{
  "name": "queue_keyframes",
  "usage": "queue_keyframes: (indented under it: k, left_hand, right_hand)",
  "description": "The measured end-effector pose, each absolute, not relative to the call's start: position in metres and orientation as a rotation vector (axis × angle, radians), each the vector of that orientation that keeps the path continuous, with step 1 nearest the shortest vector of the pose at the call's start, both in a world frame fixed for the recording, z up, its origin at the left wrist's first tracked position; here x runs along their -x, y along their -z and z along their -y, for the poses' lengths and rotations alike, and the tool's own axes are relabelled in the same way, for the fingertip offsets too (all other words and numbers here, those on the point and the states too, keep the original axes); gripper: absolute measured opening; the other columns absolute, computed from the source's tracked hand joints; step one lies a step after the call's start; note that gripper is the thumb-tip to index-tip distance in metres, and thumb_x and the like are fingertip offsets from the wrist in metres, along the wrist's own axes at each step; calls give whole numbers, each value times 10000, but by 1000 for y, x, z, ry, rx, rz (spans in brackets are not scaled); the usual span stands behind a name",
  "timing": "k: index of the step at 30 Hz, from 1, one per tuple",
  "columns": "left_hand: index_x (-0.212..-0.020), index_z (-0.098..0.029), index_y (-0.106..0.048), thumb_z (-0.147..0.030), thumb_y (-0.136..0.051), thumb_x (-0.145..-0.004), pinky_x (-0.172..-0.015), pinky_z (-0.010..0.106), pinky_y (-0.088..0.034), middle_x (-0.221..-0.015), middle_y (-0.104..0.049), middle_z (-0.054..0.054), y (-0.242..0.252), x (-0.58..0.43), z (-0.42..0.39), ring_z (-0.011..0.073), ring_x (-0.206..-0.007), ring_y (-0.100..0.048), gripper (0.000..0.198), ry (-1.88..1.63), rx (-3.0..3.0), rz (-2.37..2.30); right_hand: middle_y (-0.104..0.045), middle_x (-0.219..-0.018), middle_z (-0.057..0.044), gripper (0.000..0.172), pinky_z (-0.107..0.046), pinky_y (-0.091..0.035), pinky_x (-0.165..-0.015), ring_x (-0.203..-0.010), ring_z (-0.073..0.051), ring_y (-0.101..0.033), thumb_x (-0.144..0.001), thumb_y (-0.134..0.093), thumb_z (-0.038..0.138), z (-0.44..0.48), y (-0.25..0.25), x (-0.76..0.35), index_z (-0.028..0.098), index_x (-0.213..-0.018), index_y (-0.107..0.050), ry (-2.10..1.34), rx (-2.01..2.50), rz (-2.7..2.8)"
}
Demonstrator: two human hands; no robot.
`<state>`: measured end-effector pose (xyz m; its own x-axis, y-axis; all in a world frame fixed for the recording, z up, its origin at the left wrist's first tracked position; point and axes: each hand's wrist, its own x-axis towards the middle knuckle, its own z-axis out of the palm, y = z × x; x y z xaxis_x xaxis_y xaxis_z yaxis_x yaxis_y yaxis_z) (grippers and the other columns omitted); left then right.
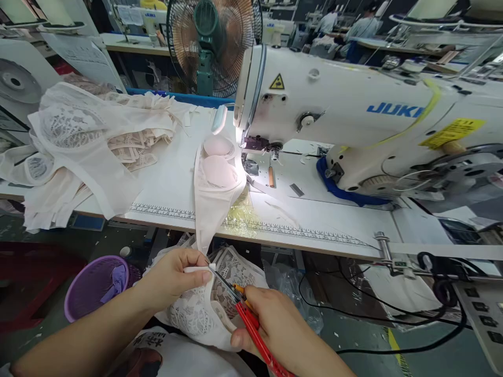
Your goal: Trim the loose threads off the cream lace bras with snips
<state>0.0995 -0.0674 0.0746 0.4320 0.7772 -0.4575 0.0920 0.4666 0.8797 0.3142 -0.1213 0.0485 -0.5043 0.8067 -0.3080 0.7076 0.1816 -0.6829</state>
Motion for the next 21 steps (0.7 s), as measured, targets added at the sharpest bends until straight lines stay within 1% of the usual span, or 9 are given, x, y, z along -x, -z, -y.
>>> queue_keyframes:
  k: [6,12,15,18,21]
  left_hand:
    - [-556,-171,-478,-337,-629,-631,-421,213,-170,-454,-347,-78,-77,-101,67,57,-426,-252,236,-486,-1053,-1083]
    - [-565,-168,-490,-337,-610,-615,-423,209,-186,-462,-354,-75,-79,-102,67,59,-432,-259,214,-476,-1072,-1107]
    - [-584,-161,-509,-345,-608,-612,-433,209,-208,-481,-387,-62,-77,-102,67,67,-446,-289,211,-473,-1089,-1105]
    - [-569,-166,-491,-329,-591,-625,-438,212,-219,-482,-376,-61,-76,-103,67,73,-454,-291,199,-489,-1116,-1108]
    - [-560,-166,-498,-301,-566,-651,-447,219,-250,-499,-400,-45,-77,-102,69,87,-473,-327,176,-516,-1176,-1122]
  right_hand:
    - [-390,-625,31,527,-255,-232,-500,-538,-127,-301,-788,-350,737,120,-50,-317,226,-678,-280,-1279,1439,2348]
    - [-351,-607,40,548,-261,-217,-487,-528,-122,-272,-782,-331,757,124,-37,-316,230,-661,-245,-1250,1441,2267]
    - [-339,-589,42,507,-260,-220,-487,-516,-121,-291,-827,-335,695,127,-27,-315,231,-647,-238,-1199,1423,2252]
    - [-336,-578,45,453,-252,-229,-481,-503,-118,-310,-871,-350,605,129,-18,-314,229,-639,-251,-1168,1424,2220]
    - [-327,-572,49,444,-243,-223,-463,-492,-110,-308,-880,-361,577,130,-10,-314,227,-633,-243,-1150,1423,2165]
